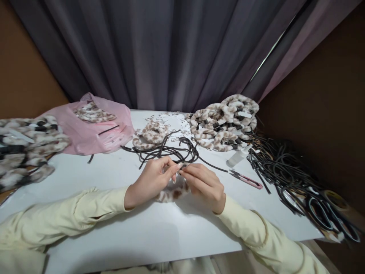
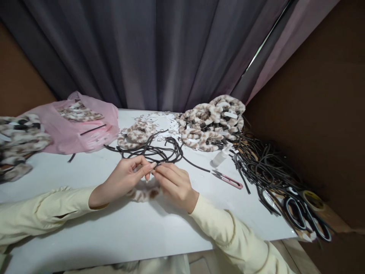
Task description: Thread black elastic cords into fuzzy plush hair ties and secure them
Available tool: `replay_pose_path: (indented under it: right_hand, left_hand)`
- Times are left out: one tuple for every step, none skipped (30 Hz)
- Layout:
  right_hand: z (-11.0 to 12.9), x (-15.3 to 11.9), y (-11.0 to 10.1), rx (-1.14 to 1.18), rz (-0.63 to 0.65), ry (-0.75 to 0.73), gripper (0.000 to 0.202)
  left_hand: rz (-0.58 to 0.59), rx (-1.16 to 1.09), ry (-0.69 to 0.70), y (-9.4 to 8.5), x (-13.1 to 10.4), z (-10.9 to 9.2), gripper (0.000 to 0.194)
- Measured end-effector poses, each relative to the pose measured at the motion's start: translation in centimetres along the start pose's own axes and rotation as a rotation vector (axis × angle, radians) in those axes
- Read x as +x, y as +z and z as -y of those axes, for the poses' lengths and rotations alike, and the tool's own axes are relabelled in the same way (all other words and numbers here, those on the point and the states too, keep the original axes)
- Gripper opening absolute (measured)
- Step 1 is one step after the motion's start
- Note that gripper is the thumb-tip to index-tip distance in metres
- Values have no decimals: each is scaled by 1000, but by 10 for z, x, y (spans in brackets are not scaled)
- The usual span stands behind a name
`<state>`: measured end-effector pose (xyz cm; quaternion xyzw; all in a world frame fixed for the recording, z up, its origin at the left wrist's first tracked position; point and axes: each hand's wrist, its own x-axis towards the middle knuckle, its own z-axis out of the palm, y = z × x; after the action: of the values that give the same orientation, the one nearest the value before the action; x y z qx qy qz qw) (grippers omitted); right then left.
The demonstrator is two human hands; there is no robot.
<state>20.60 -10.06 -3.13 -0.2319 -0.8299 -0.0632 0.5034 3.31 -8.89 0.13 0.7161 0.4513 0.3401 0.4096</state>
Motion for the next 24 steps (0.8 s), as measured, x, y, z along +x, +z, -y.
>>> replay_pose_path:
  right_hand:
    - [1, 1, 1, 21, -24, 55, 20]
    - [2, 2, 2, 41, -41, 114, 21]
    - [2, 3, 2, 61, -49, 175, 22]
    - [3, 5, 1, 83, -52, 234, 22]
    - [4, 7, 1, 112, -48, 286, 21]
    - [4, 9, 0, 146, -51, 333, 20]
    - [4, 10, -1, 181, -58, 375, 18]
    - [3, 12, -1, 217, -64, 418, 16]
    - [3, 13, -1, 256, -68, 463, 13]
    - [2, 14, -2, 295, -70, 510, 11]
    - [1, 15, -2, 337, -70, 561, 8]
    - [0, 16, -2, 380, -68, 613, 4]
    - [-1, 16, -3, 427, -62, 667, 1]
    - [-3, 17, -4, 471, -54, 720, 5]
    - [-4, 18, -5, 513, -36, 770, 9]
    - [-5, 18, -6, 555, -9, 820, 13]
    - [-7, 19, -7, 599, 24, 871, 15]
    - [-8, 19, -8, 643, 59, 921, 16]
    - [-10, 20, -9, 689, 98, 975, 16]
    - [-11, 20, -10, 739, 139, 1033, 16]
    - [-13, 20, -11, 790, 184, 1095, 17]
    - [-14, 20, -12, 841, 236, 1154, 19]
    - [-16, 19, -13, 890, 295, 1201, 21]
    - [-17, 19, -13, 937, 356, 1232, 23]
  left_hand:
    - [-1, 14, 8, -1, 0, 0, 32]
    - [-1, 25, 12, -1, 1, 0, 32]
    - [1, 31, 15, -2, 1, -1, 31]
    - [5, 34, 16, -2, 2, -1, 31]
    - [13, 35, 13, -3, 2, -2, 30]
    - [26, 33, 4, -4, 3, -3, 30]
    - [41, 34, -8, -5, 3, -5, 29]
    - [56, 36, -19, -5, 3, -6, 29]
    - [69, 37, -23, -6, 4, -7, 28]
    - [80, 38, -19, -7, 4, -7, 27]
    - [88, 40, -8, -7, 4, -8, 26]
    - [92, 45, 9, -8, 4, -8, 25]
    - [96, 54, 29, -8, 4, -7, 24]
    - [102, 70, 48, -9, 3, -7, 23]
    - [109, 96, 68, -9, 3, -6, 23]
    - [114, 130, 88, -10, 2, -5, 23]
    - [123, 171, 111, -10, 2, -4, 22]
    - [136, 211, 138, -10, 1, -4, 21]
    - [150, 248, 171, -10, 0, -3, 20]
    - [166, 280, 212, -10, 0, -2, 19]
    - [180, 307, 263, -10, 0, -2, 19]
    - [197, 330, 322, -10, 0, -2, 19]
    - [214, 352, 379, -10, -1, -1, 19]
    - [228, 373, 435, -9, -1, 0, 20]
